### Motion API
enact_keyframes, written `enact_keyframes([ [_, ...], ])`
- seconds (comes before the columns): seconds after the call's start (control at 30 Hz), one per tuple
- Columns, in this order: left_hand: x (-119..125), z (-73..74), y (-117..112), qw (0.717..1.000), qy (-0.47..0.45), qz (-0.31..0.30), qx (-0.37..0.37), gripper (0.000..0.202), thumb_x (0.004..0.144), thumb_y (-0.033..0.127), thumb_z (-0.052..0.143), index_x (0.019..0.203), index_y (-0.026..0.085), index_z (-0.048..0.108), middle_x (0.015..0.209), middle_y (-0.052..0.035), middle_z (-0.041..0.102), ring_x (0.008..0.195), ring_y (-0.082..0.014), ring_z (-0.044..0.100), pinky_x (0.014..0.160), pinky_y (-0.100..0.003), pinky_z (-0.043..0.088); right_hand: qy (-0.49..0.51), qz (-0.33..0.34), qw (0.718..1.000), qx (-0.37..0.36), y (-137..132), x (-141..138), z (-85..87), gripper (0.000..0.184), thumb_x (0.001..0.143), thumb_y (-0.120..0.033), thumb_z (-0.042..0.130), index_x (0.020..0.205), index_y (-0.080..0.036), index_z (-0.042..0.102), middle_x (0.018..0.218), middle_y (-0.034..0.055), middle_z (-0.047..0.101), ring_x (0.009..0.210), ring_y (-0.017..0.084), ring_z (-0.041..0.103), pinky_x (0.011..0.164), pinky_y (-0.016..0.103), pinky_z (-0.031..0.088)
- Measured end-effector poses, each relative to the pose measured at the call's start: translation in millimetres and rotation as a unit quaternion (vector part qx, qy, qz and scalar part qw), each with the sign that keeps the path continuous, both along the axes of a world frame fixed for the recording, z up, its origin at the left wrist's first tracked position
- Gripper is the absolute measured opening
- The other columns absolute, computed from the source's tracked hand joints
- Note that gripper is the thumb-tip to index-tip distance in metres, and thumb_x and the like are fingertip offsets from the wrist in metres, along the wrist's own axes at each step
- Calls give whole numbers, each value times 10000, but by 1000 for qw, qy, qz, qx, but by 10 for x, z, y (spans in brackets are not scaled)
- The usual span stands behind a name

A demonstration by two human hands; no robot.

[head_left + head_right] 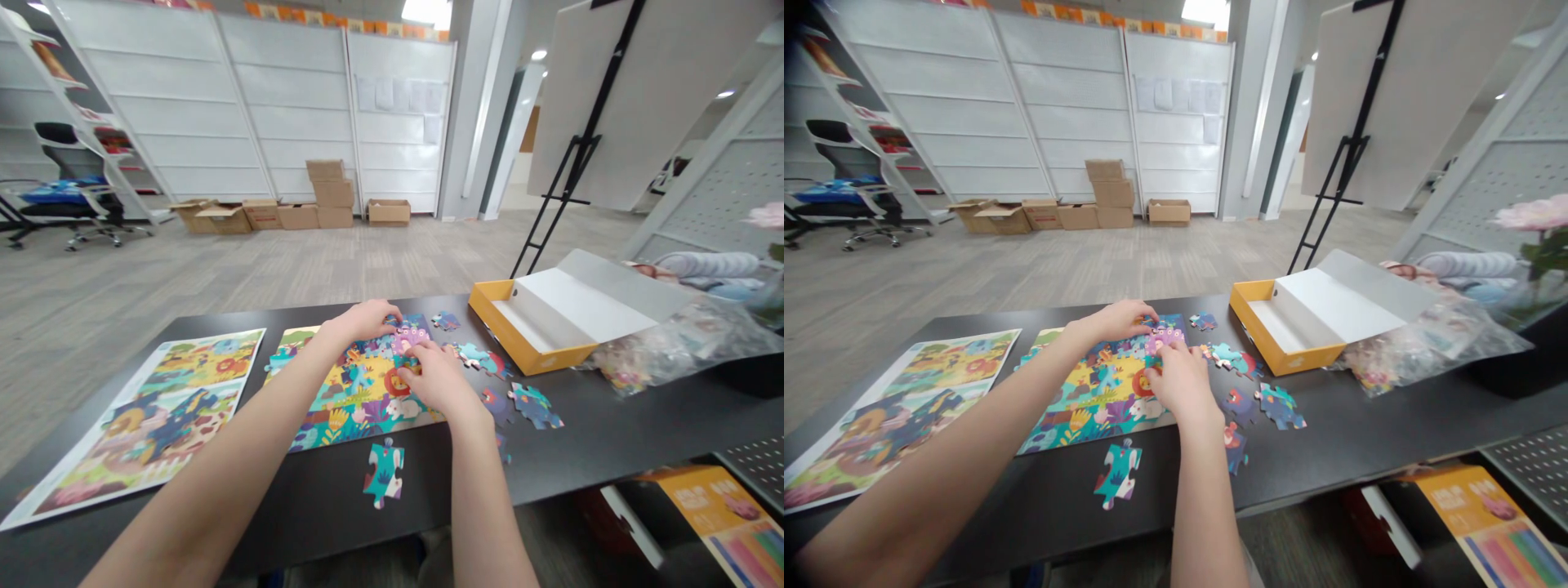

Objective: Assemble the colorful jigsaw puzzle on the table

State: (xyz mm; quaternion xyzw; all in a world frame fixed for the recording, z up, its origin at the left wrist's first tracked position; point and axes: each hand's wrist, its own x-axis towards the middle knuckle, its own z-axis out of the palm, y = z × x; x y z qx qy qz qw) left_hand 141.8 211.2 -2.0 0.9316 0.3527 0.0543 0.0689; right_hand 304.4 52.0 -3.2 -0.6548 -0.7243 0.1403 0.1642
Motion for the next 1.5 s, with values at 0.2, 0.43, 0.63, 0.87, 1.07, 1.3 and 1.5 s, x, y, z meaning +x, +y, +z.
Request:
enact_keyframes([
  [0.2, -45, -1, 19, 1000, 2, -13, -7, 414, 830, 232, 586, 1228, 213, 696, 1217, -79, 734, 1102, -245, 681, 969, -307, 499, -9, 0, 1000, -8, -3, 2, 0, 325, 907, -379, 625, 1154, -186, 713, 1256, 142, 650, 1173, 317, 557, 1016, 441, 358],
  [0.43, -218, 40, 64, 998, 53, 18, 12, 534, 747, 144, 560, 1268, 203, 663, 1224, -79, 734, 1107, -248, 676, 924, -299, 514, 0, 2, 1000, -8, -8, 24, 4, 316, 908, -390, 633, 1139, -190, 714, 1241, 131, 660, 1170, 313, 560, 1022, 440, 354],
  [0.63, -255, 39, 60, 999, 30, 29, 22, 414, 811, 175, 547, 1195, 191, 701, 1157, -84, 753, 1040, -234, 696, 898, -298, 522, 2, 3, 1000, -2, 6, 33, -17, 310, 904, -382, 646, 1130, -184, 720, 1236, 140, 663, 1152, 305, 573, 1010, 432, 367],
  [0.87, 58, -54, 14, 998, -49, -39, 6, 254, 916, 261, 581, 1111, 206, 735, 1152, -75, 751, 1073, -217, 692, 958, -287, 502, 1, 3, 1000, -2, 15, 32, -11, 335, 901, -387, 648, 1161, -185, 713, 1252, 143, 657, 1164, 303, 566, 1018, 434, 361],
  [1.07, 108, -50, 55, 998, -58, -24, -20, 226, 883, 221, 613, 1047, 218, 769, 1085, -43, 779, 1009, -204, 710, 904, -263, 505, 5, 8, 1000, -8, 11, 42, 6, 306, 909, -372, 628, 1121, -174, 724, 1236, 133, 667, 1155, 294, 571, 1044, 432, 343],
  [1.3, 49, -15, 73, 993, -87, -31, -75, 246, 843, 297, 654, 1039, 210, 776, 1041, -31, 789, 922, -187, 714, 814, -242, 512, 11, 9, 1000, -15, -4, 68, 30, 333, 909, -385, 634, 1167, -191, 718, 1255, 119, 665, 1162, 306, 569, 1047, 435, 352],
  [1.5, 82, -37, 34, 993, -100, -14, -66, 252, 839, 325, 666, 1021, 190, 775, 1044, -48, 782, 957, -200, 707, 847, -250, 509, 5, 5, 1000, -20, -9, 53, 44, 339, 910, -387, 641, 1175, -189, 717, 1260, 130, 657, 1176, 305, 567, 1055, 443, 346],
])
